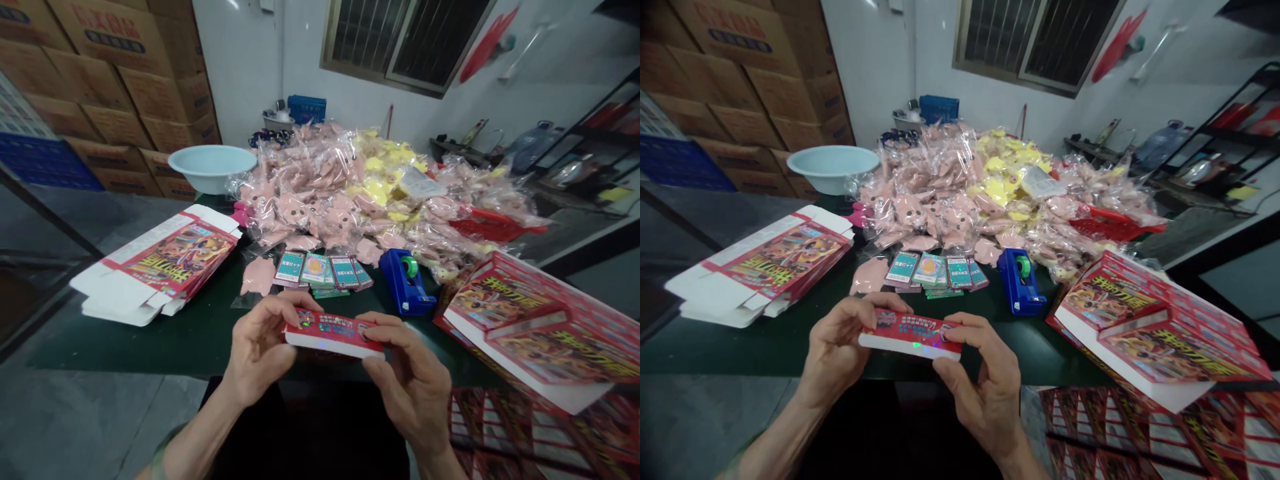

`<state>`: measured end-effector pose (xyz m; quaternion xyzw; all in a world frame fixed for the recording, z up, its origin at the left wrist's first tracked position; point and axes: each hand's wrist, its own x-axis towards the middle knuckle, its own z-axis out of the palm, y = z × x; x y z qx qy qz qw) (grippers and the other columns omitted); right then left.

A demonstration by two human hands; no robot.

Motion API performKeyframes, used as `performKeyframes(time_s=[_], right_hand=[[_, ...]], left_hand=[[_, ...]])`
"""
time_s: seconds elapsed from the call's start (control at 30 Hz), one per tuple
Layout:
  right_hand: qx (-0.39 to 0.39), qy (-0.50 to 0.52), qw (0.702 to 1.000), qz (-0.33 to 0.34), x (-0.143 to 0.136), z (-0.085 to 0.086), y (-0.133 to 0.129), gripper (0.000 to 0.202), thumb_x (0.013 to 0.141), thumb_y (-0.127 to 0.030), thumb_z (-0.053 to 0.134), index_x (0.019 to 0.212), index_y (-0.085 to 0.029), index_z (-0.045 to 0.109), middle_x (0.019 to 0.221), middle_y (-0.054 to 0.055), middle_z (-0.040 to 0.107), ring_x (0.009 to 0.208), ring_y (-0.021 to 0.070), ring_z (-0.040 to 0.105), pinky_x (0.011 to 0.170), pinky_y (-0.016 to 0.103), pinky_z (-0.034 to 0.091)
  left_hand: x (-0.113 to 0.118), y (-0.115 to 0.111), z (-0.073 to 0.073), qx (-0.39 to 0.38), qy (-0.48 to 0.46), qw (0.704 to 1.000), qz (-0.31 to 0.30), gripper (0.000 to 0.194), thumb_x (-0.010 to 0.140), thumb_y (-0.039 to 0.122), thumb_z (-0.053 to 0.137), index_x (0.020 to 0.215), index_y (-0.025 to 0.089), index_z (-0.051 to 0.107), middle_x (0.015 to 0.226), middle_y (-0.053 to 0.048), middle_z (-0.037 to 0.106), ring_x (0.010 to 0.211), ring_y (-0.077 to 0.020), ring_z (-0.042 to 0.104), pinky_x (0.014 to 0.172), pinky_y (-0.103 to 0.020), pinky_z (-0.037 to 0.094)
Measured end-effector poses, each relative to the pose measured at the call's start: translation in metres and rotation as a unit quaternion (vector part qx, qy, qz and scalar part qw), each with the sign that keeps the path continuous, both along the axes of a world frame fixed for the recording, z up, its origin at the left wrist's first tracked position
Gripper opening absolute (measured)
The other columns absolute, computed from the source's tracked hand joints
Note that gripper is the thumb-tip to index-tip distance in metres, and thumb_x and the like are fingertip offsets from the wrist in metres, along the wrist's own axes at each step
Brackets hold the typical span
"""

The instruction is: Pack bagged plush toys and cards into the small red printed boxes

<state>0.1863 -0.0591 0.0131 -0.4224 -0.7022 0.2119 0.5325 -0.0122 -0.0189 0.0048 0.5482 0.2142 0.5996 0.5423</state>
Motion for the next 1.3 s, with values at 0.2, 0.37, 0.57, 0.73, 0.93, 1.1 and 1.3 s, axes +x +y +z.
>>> performKeyframes(time_s=[0.2, 0.37, 0.57, 0.73, 0.93, 1.1, 1.3], right_hand=[[-0.006, -0.038, 0.997, -0.072, -0.011, 0.008, 0.001, 0.021, 0.085, -0.017, 0.056, 0.106, -0.021, 0.056, 0.097, 0.004, 0.063, 0.085, 0.0153, 0.062, 0.072, 0.026, 0.052], [0.029, -0.056, 0.993, -0.1, -0.022, 0.012, 0.0, 0.02, 0.086, -0.01, 0.051, 0.101, -0.022, 0.059, 0.089, 0.001, 0.06, 0.078, 0.0115, 0.059, 0.068, 0.022, 0.049], [0.104, -0.065, 0.984, -0.13, -0.031, -0.006, 0.001, 0.033, 0.085, -0.005, 0.047, 0.111, -0.023, 0.059, 0.101, 0.006, 0.059, 0.09, 0.0169, 0.06, 0.073, 0.031, 0.051], [0.147, -0.092, 0.978, -0.116, -0.028, -0.02, 0.003, 0.04, 0.085, -0.006, 0.045, 0.12, -0.024, 0.055, 0.119, 0.011, 0.054, 0.105, 0.0215, 0.056, 0.081, 0.04, 0.051], [0.052, -0.092, 0.991, -0.078, -0.019, 0.003, 0.002, 0.026, 0.085, -0.007, 0.048, 0.104, -0.02, 0.058, 0.1, 0.007, 0.061, 0.092, 0.0162, 0.06, 0.075, 0.03, 0.051], [0.071, -0.111, 0.989, -0.066, -0.019, 0.011, 0.001, 0.029, 0.083, -0.003, 0.049, 0.105, -0.02, 0.058, 0.098, 0.006, 0.061, 0.088, 0.0138, 0.061, 0.073, 0.027, 0.051], [0.125, -0.144, 0.979, -0.072, -0.016, -0.008, -0.006, 0.038, 0.087, -0.01, 0.048, 0.123, -0.02, 0.053, 0.119, 0.013, 0.056, 0.108, 0.0215, 0.057, 0.087, 0.039, 0.051]], left_hand=[[-0.001, 0.001, 0.011, 0.068, 0.137, 0.986, 0.059, 0.012, 0.082, 0.017, 0.059, 0.094, 0.019, 0.057, 0.095, -0.007, 0.062, 0.086, -0.0174, 0.06, 0.071, -0.026, 0.049], [0.001, 0.006, -0.001, 0.067, 0.058, 0.995, 0.047, 0.011, 0.082, 0.013, 0.06, 0.088, 0.02, 0.065, 0.096, -0.006, 0.062, 0.089, -0.0172, 0.059, 0.072, -0.026, 0.048], [-0.004, 0.01, -0.01, 0.045, 0.018, 0.999, 0.023, 0.013, 0.081, 0.016, 0.061, 0.089, 0.021, 0.07, 0.099, -0.007, 0.063, 0.091, -0.0201, 0.06, 0.074, -0.031, 0.049], [-0.003, 0.011, -0.013, 0.092, 0.037, 0.993, 0.065, 0.016, 0.083, 0.016, 0.058, 0.093, 0.021, 0.07, 0.099, -0.009, 0.065, 0.093, -0.022, 0.061, 0.078, -0.034, 0.049], [-0.001, 0.008, -0.01, 0.104, 0.058, 0.99, 0.072, 0.018, 0.083, 0.013, 0.057, 0.093, 0.021, 0.07, 0.098, -0.008, 0.065, 0.09, -0.02, 0.061, 0.075, -0.032, 0.05], [-0.001, 0.008, -0.011, 0.099, 0.043, 0.992, 0.063, 0.018, 0.082, 0.013, 0.058, 0.093, 0.021, 0.07, 0.097, -0.008, 0.065, 0.088, -0.0202, 0.062, 0.073, -0.033, 0.051], [0.0, 0.007, -0.013, 0.113, 0.039, 0.991, 0.054, 0.018, 0.084, 0.016, 0.056, 0.096, 0.02, 0.069, 0.099, -0.01, 0.065, 0.091, -0.0232, 0.062, 0.074, -0.037, 0.052]])
